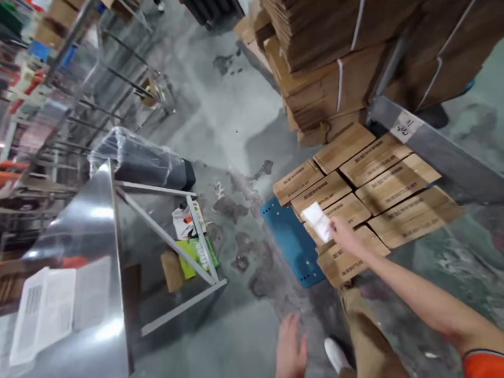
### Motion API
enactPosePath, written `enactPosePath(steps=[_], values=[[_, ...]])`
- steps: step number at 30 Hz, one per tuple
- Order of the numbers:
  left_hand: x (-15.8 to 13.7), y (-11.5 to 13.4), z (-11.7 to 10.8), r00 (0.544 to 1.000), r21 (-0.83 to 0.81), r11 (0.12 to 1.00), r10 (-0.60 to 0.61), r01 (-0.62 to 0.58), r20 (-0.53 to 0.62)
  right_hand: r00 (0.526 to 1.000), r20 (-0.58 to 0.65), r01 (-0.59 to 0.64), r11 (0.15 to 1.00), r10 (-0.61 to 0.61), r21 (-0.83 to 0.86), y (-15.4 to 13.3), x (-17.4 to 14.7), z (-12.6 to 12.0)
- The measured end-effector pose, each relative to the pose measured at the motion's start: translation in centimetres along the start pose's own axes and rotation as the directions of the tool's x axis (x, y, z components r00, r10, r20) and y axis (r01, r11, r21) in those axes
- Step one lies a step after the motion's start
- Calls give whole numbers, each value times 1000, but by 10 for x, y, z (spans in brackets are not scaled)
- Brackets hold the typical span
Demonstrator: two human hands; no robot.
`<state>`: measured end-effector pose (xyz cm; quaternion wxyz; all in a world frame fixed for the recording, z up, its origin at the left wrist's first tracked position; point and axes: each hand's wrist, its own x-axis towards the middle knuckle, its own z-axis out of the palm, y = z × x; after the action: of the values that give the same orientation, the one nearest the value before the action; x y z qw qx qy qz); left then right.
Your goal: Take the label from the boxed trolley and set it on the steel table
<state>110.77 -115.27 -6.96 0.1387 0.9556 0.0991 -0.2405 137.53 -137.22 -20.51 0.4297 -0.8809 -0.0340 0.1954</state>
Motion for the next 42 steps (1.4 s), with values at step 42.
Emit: enactPosePath(steps=[42], values=[[-286, 15, -54, 806, -902, -278, -581, -330, -116, 680, 706, -284, 815, -201, 506, -240, -393, 23]])
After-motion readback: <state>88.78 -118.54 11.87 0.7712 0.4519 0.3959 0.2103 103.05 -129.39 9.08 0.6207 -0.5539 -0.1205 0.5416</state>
